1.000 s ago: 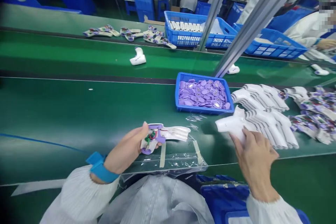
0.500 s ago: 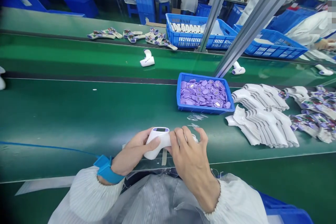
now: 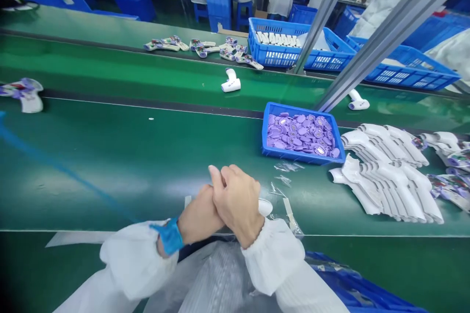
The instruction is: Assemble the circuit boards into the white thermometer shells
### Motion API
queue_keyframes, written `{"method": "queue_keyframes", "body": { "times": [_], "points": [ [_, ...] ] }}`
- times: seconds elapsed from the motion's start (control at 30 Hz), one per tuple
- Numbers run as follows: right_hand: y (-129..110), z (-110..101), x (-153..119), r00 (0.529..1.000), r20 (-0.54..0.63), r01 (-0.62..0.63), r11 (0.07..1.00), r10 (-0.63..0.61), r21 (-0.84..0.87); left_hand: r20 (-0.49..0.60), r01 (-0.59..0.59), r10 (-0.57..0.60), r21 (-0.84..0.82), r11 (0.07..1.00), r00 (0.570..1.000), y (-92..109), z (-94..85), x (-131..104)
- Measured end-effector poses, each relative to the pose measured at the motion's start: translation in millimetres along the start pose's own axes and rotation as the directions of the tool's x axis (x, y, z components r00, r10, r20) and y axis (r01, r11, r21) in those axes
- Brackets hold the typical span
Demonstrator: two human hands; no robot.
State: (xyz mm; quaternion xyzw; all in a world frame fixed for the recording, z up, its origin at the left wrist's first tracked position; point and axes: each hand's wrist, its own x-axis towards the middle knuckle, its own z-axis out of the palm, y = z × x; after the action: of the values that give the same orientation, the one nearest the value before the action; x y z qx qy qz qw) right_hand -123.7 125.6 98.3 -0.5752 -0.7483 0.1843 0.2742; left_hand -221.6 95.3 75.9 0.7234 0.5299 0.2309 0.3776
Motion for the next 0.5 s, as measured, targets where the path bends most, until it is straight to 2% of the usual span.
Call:
{"method": "queue_keyframes", "body": {
  "times": [0.1,0.2,0.23,0.3,0.4,0.5],
  "points": [
    [1,-1,0,0.98,-0.178,0.094,0.995,-0.09,0.017,-0.06,0.04,-0.037,0.054,0.998,0.998,6,-0.8,-4],
    [6,-11,2,0.936,-0.352,0.055,0.99,-0.006,0.129,-0.102,0.071,-0.072,-0.01,0.997,0.992,8,-6.9,-8],
    [7,-14,2,0.933,-0.359,0.018,0.986,0.043,0.164,-0.102,0.091,-0.095,-0.04,0.995,0.99,8,-9.0,-9],
    [9,-16,2,0.956,-0.273,-0.056,0.98,0.108,0.191,-0.078,0.134,-0.139,-0.071,0.989,0.987,7,-10.6,-11],
    [9,-14,1,0.982,-0.137,-0.109,0.985,0.127,0.137,-0.092,0.149,-0.141,0.084,0.985,0.986,10,-5.3,-10],
    [6,-14,2,0.977,-0.193,-0.062,0.989,0.088,0.136,-0.138,0.124,-0.093,0.239,0.963,0.986,16,-0.3,-7]
  ]
}}
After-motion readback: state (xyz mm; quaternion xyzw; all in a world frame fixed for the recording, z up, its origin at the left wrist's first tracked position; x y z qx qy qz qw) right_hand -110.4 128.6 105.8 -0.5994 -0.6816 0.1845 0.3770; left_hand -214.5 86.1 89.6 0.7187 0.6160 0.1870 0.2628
